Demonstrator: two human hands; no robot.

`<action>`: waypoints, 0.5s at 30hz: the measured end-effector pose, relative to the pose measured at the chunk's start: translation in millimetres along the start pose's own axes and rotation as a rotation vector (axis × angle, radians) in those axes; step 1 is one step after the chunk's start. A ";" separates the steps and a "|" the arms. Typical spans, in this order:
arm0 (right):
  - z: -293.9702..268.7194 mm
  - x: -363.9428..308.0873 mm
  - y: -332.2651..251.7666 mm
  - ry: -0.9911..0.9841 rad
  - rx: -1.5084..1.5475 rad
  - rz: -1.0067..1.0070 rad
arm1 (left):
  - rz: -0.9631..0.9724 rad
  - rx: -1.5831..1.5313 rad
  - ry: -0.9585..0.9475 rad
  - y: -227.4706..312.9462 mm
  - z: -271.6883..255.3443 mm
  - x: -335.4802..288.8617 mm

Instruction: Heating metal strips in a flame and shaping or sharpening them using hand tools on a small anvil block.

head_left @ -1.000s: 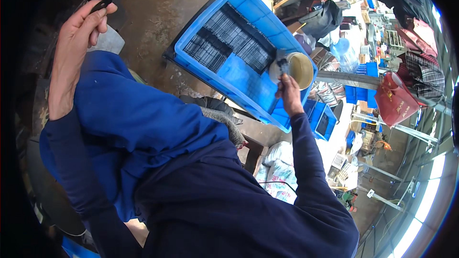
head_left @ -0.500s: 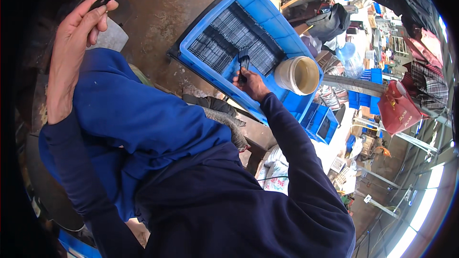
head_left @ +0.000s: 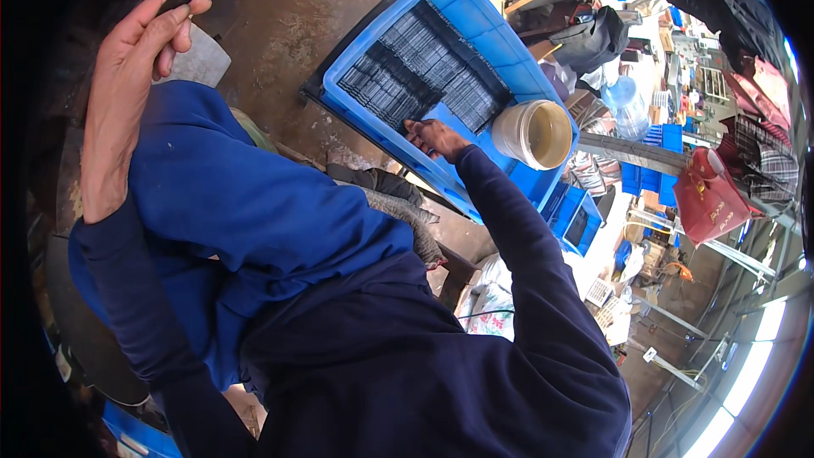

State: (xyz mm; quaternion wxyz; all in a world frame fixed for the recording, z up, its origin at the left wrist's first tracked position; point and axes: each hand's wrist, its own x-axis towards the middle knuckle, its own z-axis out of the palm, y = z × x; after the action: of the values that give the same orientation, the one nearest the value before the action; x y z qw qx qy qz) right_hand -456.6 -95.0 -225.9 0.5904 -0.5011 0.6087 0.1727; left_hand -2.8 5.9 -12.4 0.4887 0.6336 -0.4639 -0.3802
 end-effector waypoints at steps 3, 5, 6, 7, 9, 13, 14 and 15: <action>-8.6 -4.6 0.3 -0.031 -0.100 -0.006 | -0.014 -0.003 0.003 0.2 -0.8 -0.8; -16.7 -11.2 5.6 -0.008 -0.150 -0.032 | -0.017 -0.002 0.009 0.1 -1.4 -1.2; -20.8 -14.6 9.4 0.061 -0.059 -0.028 | -0.020 -0.002 0.012 -0.1 -1.4 -1.2; -23.8 -17.9 13.9 0.125 0.030 -0.042 | -0.019 -0.002 0.010 -0.2 -1.1 -1.1; -24.7 -17.3 19.2 0.236 0.225 -0.082 | -0.017 -0.002 0.006 -0.1 -0.1 -0.4; -6.1 -1.3 21.7 0.340 0.468 -0.190 | 0.002 -0.019 0.001 1.5 4.3 -0.3; -0.9 2.8 20.9 0.341 0.482 -0.223 | 0.001 -0.022 -0.003 2.2 5.3 -0.2; 2.4 4.5 20.9 0.331 0.439 -0.246 | -0.001 -0.026 -0.007 2.8 6.2 -0.3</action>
State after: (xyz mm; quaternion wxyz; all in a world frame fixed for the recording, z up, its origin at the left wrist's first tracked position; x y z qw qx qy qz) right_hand -471.4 -85.8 -238.5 0.5938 -0.4528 0.6542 -0.1200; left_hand -9.2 4.3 -11.1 0.4950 0.6262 -0.4602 -0.3887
